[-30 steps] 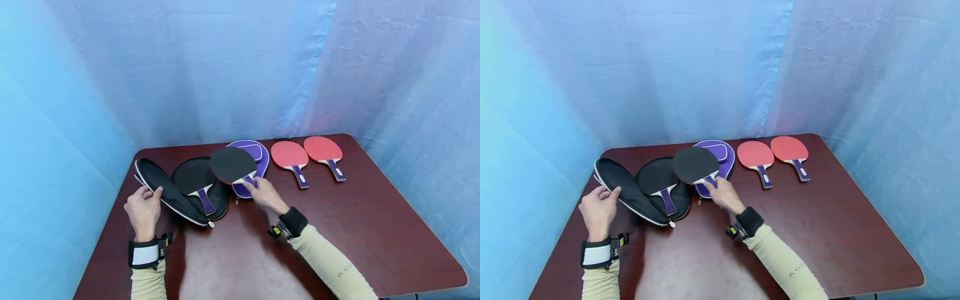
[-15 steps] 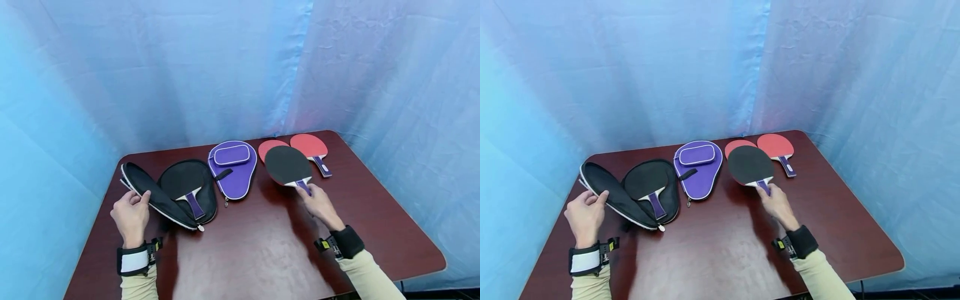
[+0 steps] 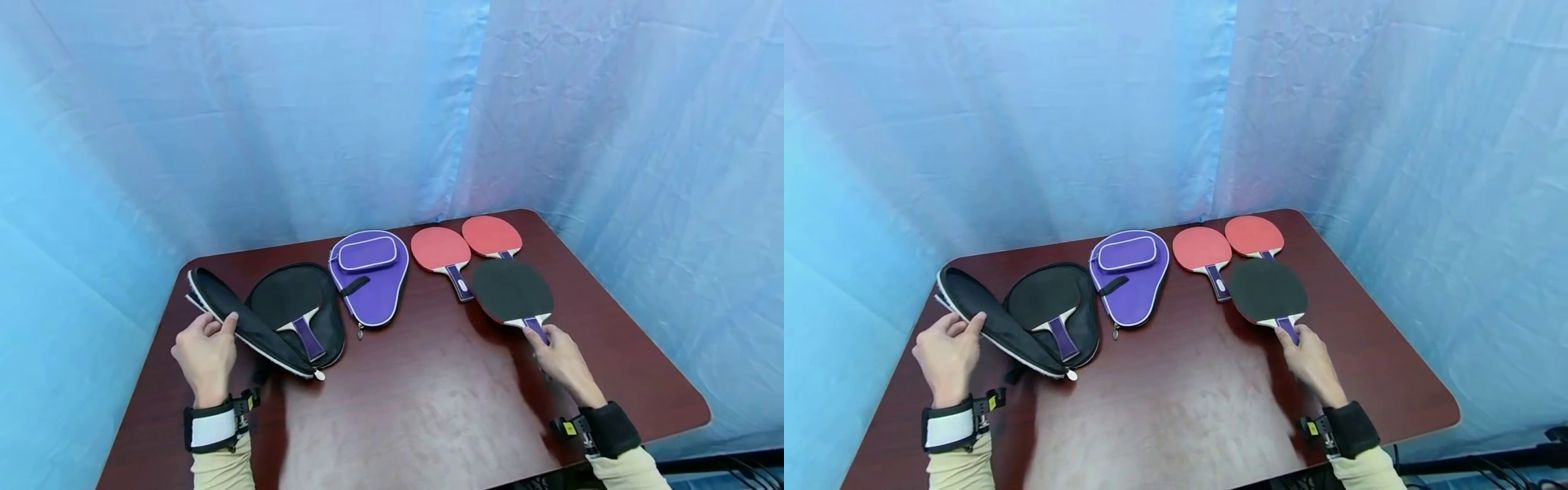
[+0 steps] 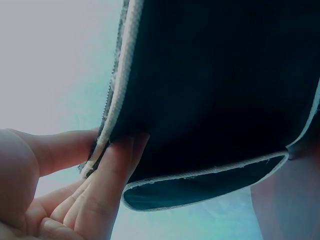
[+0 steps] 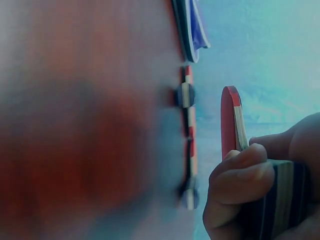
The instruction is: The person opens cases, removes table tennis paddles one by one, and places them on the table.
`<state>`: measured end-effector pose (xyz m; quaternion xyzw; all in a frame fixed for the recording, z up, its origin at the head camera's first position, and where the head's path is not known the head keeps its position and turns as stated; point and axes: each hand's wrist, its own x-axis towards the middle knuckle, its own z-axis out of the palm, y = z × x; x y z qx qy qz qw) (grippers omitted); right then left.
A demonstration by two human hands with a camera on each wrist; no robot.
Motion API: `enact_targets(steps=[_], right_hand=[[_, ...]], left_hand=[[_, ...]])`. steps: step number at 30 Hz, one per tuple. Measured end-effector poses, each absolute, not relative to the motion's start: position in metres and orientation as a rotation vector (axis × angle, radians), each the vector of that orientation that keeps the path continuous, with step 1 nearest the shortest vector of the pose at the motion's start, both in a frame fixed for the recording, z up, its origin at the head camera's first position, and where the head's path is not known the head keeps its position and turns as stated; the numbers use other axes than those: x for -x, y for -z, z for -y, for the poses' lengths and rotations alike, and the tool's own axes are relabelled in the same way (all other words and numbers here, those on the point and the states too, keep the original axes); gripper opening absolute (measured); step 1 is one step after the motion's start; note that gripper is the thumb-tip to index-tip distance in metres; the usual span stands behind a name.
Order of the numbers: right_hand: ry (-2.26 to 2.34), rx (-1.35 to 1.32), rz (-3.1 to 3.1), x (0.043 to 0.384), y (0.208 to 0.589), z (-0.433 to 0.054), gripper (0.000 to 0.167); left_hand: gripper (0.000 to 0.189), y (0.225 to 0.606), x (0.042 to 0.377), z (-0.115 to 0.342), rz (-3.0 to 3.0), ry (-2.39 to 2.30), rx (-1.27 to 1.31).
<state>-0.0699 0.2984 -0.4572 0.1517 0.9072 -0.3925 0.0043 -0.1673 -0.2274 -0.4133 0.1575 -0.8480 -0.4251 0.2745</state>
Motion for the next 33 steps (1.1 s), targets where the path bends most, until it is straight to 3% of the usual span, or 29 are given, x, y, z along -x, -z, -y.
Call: enact_targets(steps=[7, 15, 26, 33], right_hand=[[1.287, -0.523, -2.758, 0.066, 0.474, -0.297, 0.041], [1.275, -0.500, -2.750, 0.067, 0.479, -0.301, 0.041], [0.833, -0.575, -2.992, 0.065, 0.481, -0.309, 0.040], [0.806, -0.542, -3.004, 0.071, 0.483, -0.310, 0.037]], left_hand=[[0.032, 0.414, 0.166, 0.228, 2.292, 1.132, -0.441], [0.032, 0.413, 0.166, 0.229, 2.300, 1.125, -0.452], [0.029, 0.414, 0.165, 0.223, 2.290, 1.119, -0.432], [0.028, 0.413, 0.164, 0.226, 2.263, 1.100, -0.423]])
